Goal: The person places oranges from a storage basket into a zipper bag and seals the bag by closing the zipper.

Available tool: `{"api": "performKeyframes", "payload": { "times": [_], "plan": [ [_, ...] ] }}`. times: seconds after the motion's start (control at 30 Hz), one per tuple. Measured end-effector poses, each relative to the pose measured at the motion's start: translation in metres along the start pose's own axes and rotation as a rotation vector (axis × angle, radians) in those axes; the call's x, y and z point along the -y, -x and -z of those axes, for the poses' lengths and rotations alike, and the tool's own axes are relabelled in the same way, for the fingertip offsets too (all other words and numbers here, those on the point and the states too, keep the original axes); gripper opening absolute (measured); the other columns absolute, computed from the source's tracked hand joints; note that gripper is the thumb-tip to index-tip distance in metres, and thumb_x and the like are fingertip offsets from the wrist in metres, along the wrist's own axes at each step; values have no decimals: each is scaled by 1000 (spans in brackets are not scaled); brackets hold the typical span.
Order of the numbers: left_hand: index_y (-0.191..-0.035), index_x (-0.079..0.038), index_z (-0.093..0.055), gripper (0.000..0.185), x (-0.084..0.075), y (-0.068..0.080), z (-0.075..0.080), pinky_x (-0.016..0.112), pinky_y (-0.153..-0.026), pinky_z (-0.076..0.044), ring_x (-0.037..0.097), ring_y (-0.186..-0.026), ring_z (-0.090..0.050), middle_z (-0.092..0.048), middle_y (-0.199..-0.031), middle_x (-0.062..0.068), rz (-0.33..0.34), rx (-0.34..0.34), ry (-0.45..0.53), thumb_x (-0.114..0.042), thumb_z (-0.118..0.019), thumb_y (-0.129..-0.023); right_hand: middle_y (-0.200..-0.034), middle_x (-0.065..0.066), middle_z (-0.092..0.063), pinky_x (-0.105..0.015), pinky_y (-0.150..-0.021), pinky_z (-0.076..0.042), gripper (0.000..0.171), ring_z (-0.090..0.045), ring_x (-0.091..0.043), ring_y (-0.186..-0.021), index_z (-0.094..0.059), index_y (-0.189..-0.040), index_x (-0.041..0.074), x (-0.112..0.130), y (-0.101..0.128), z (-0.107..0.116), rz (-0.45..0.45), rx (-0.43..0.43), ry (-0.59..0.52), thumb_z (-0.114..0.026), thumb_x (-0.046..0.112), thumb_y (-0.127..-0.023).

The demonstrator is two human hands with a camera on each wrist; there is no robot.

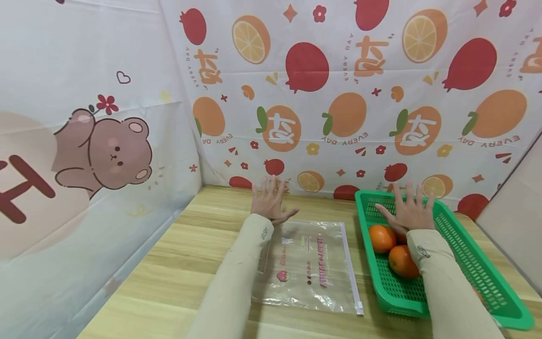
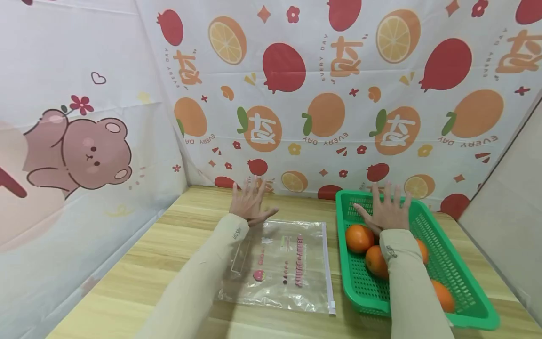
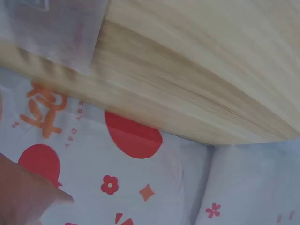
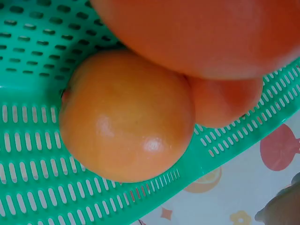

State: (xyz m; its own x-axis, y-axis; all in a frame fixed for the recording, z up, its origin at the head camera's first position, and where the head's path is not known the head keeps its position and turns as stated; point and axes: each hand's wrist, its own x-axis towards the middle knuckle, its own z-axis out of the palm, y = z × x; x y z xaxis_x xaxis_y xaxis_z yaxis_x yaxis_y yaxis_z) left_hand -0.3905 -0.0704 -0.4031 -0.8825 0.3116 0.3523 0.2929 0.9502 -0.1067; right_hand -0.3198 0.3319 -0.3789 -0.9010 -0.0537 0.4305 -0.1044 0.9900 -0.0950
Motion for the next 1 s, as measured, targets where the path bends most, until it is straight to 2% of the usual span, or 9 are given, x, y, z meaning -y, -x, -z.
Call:
{"api": "performKeyframes", "payload": {
  "times": [0.07, 0.2, 0.3, 0.43, 0.53, 0.73, 0.8, 0.87, 1.0],
  "plan": [
    [-163, -18, -20, 94, -3, -3, 3, 63, -117, -21, 42, -150, -22, -19, -166, 19, -41, -11, 9, -76, -45, -92, -157, -35, -19, -78, -108, -1, 92, -8, -59, -143, -23, -158, 6, -1, 0, 2, 9, 16, 0, -39, 72, -97],
    [-148, -12, -50, 65, -18, -6, 20, 54, -111, -38, 41, -137, -44, -44, -152, 21, -107, -30, 113, -49, -62, -96, -150, -33, -27, -78, -107, -9, 79, -16, -57, -138, -33, -152, 2, 3, -4, 12, 49, 27, 33, -47, 60, -101],
    [-129, -12, -68, 42, -37, -5, 36, 46, -92, -54, 32, -116, -62, -61, -134, 14, -105, 7, 274, -36, -66, -95, -142, -33, -40, -73, -109, -18, 61, -29, -55, -132, -49, -139, -4, 11, -8, 23, 122, 8, 81, -59, 43, -101],
    [-114, -15, -76, 28, -65, 2, 50, 35, -70, -56, 18, -90, -68, -73, -109, 2, -92, 129, 475, -35, -65, -97, -132, -33, -52, -67, -106, -31, 44, -41, -52, -123, -63, -124, -7, 28, -9, 38, 183, -6, 72, -65, 29, -99],
    [-108, -16, -76, 23, -84, 10, 55, 29, -68, -54, 11, -85, -67, -73, -100, -2, -130, 232, 587, -33, -64, -98, -131, -32, -53, -67, -104, -36, 44, -44, -51, -122, -62, -126, -8, 45, -6, 49, 142, 34, -19, -65, 27, -99],
    [-120, -14, -71, 24, -114, 30, 57, 27, -77, -52, 8, -89, -62, -70, -105, 1, -331, 536, 792, -26, -62, -101, -128, -30, -61, -68, -96, -44, 48, -53, -51, -118, -61, -129, -9, 77, 6, 70, 98, 159, -136, -63, 30, -101],
    [-127, -15, -68, 27, -124, 36, 54, 28, -74, -51, 9, -84, -59, -68, -100, 3, -410, 591, 767, -25, -61, -102, -125, -29, -64, -66, -95, -46, 48, -57, -49, -116, -62, -129, -9, 86, 12, 74, 101, 179, -164, -63, 30, -101],
    [-131, -19, -66, 30, -133, 41, 49, 28, -78, -50, 9, -87, -57, -67, -104, 2, -466, 582, 685, -25, -59, -103, -125, -27, -65, -65, -96, -46, 48, -59, -47, -116, -63, -129, -8, 93, 16, 77, 100, 183, -194, -64, 31, -101],
    [-136, -35, -61, 34, -148, 55, 37, 35, -83, -54, 12, -101, -60, -59, -128, 0, -440, 603, 538, -29, -57, -103, -130, -26, -63, -64, -99, -45, 53, -57, -46, -119, -62, -132, -6, 105, 23, 82, 87, 181, -245, -64, 37, -101]
  ]
}}
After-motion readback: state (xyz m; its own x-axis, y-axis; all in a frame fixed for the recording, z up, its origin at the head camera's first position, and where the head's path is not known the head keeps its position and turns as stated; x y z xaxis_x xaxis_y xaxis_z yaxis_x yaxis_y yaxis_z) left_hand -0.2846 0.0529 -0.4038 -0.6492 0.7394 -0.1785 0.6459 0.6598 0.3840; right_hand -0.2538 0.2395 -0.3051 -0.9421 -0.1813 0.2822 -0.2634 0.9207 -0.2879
